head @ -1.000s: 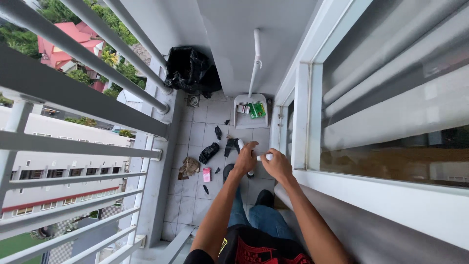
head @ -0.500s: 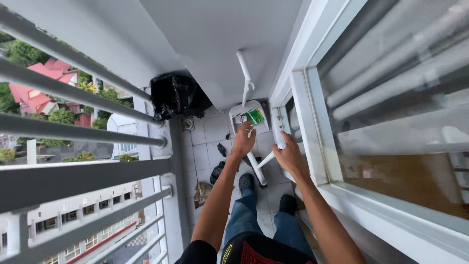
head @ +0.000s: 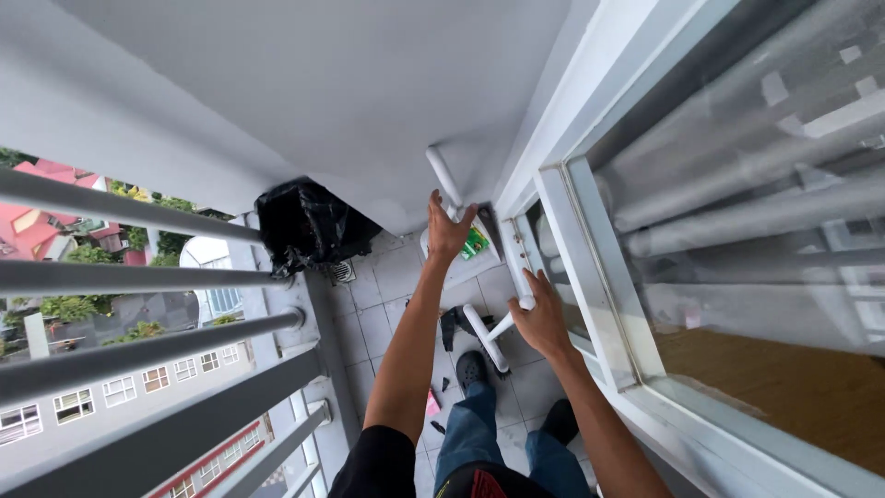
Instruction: Cleaning the balcony floor and glass using a brush and dustpan.
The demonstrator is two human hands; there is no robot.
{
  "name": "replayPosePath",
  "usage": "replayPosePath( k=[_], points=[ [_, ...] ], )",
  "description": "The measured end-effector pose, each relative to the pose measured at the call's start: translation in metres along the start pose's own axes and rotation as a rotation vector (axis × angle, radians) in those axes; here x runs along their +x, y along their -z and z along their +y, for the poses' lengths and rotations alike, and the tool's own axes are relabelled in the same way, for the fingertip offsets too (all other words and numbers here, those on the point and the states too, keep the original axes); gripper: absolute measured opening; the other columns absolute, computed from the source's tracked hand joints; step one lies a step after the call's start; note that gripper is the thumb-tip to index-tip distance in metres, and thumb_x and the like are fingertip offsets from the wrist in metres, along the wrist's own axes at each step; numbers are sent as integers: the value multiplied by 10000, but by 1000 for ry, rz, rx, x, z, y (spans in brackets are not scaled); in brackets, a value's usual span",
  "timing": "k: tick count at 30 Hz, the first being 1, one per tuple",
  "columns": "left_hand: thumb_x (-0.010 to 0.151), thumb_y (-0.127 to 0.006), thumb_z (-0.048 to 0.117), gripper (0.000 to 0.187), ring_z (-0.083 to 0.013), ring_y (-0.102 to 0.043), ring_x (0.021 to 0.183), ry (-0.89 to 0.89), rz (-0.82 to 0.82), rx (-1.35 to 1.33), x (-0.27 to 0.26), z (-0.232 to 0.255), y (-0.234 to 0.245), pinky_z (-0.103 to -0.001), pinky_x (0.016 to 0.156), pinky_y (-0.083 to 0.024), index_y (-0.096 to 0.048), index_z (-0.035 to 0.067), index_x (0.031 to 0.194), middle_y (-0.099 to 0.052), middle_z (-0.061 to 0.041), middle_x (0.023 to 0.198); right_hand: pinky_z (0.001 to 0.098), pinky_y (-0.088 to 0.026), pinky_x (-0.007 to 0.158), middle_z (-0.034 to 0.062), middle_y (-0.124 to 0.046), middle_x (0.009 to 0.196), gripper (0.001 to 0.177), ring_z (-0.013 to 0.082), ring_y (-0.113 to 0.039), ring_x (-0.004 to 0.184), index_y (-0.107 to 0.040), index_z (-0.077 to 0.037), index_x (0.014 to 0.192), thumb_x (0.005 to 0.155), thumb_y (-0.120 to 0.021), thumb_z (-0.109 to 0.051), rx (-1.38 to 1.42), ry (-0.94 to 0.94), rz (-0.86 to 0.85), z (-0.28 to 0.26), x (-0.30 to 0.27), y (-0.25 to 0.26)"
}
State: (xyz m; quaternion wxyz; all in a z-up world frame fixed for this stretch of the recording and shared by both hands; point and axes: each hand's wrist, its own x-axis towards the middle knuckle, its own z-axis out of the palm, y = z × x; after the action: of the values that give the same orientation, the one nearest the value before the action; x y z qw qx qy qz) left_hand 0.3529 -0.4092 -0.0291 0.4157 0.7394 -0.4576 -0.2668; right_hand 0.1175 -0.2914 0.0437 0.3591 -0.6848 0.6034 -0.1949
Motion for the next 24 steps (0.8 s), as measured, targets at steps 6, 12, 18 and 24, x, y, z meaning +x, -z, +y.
replayPosePath(
  k=[6, 12, 18, 24],
  points=[
    [920, -743, 262, 526, -434, -674, 1177, -22, -20, -75, 8, 10, 1, -481, 996, -524, -556, -51, 1299, -705, -276, 1214, 504, -317, 1196, 306, -381, 1566, 654, 460, -357, 1470, -491, -82, 1485, 885, -679, -265, 60, -92, -68, 3, 5, 4],
    [933, -716, 149, 326, -459, -682, 1031, -94, -104, -23, -3, 24, 10, -512, 879, -531, -617, -78, 1144, -698, -294, 1099, 480, -334, 1170, 246, -397, 1573, 571, 413, -364, 1462, -519, -94, 1451, 919, -646, -259, 118, -170, -120, -3, 3, 16],
    [947, -689, 155, 367, -440, -707, 991, -64, -176, -57, -3, 10, -6, -509, 854, -543, -579, -66, 1219, -703, -295, 1074, 426, -542, 982, 185, -601, 1391, 494, 336, -676, 1146, -587, -105, 1379, 919, -628, -282, 160, -291, -161, -15, -2, 27],
    [851, -799, 123, 699, -528, -611, 1105, -282, -67, 88, -36, -18, -27, -576, 909, -465, -426, -92, 1401, -634, -371, 1201, 383, -563, 886, 133, -766, 1081, 388, 292, -748, 980, -676, -115, 1251, 915, -647, -308, 142, -366, -233, -16, -21, 38]
  ],
)
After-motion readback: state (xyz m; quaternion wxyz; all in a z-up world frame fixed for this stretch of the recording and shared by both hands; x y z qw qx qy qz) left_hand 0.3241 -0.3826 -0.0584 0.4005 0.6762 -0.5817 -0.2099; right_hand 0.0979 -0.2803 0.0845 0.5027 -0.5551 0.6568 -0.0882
